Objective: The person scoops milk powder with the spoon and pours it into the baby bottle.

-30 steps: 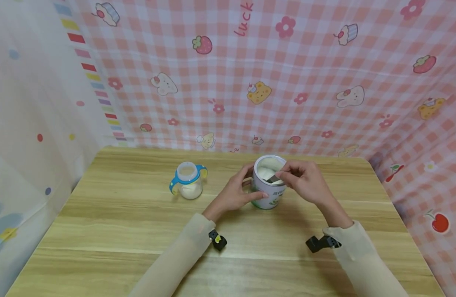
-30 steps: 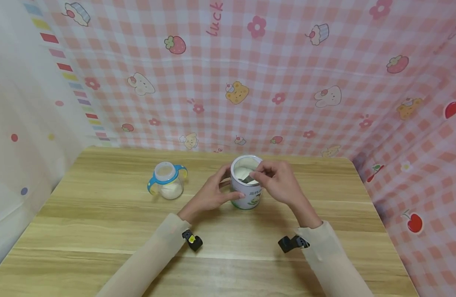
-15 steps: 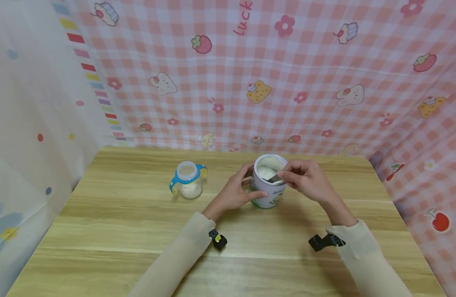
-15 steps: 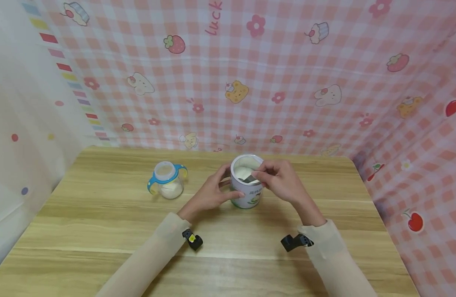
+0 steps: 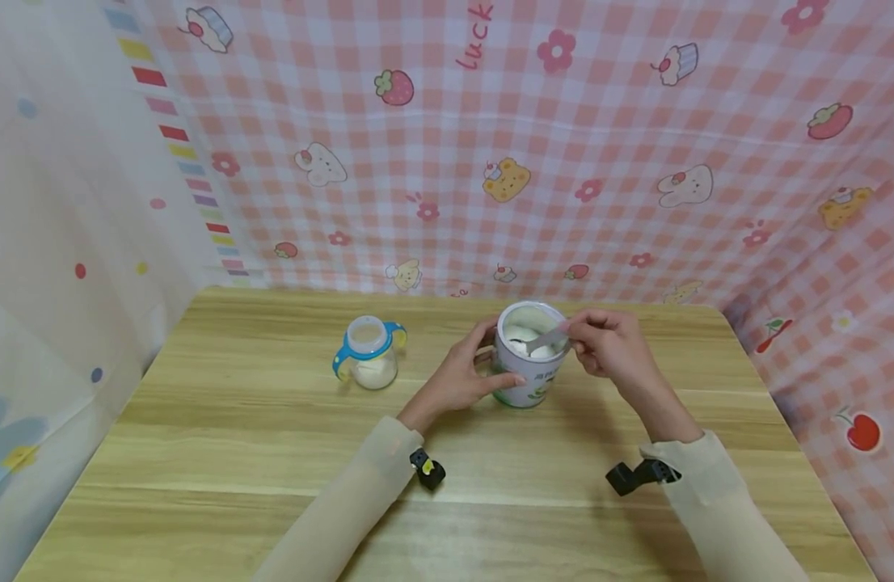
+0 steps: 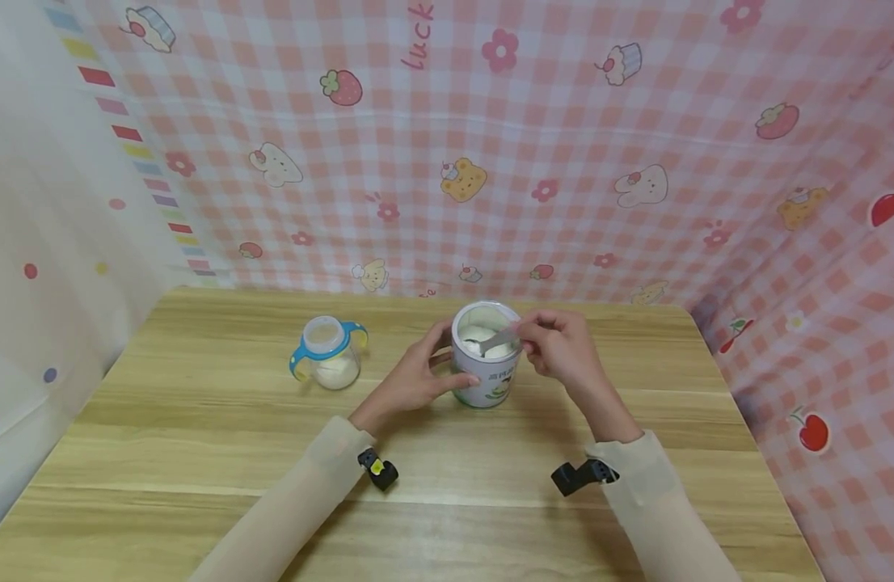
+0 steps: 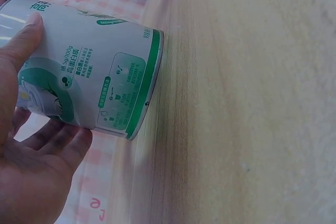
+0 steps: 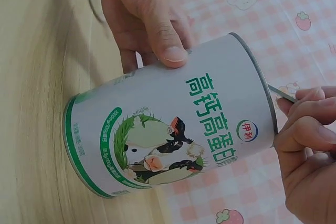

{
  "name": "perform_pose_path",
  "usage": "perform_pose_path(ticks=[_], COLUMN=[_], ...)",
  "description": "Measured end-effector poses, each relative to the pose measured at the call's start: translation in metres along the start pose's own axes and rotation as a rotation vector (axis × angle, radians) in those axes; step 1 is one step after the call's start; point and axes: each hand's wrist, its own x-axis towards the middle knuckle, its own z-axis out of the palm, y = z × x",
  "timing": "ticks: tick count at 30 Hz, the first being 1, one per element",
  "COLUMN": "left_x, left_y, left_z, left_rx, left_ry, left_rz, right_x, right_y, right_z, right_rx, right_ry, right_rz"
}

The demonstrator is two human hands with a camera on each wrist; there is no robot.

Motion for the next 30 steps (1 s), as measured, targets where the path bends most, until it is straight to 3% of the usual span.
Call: perform_pose_path(ticks=[9, 30], left_x=[0.000, 0.000], left_y=[-0.002, -0.003], left_z=[0.000, 0.000], left_rx=[-0.005, -0.008], left_ry=[-0.002, -0.002], left_rz=[0.003, -0.013], right_x=[0.003, 0.006], right_y=[0.002, 0.011], right_z=[-0.002, -0.008], right_rx=[0.180, 0.398], right_ry=[0.015, -0.056], right_rz=[0.080, 0.093])
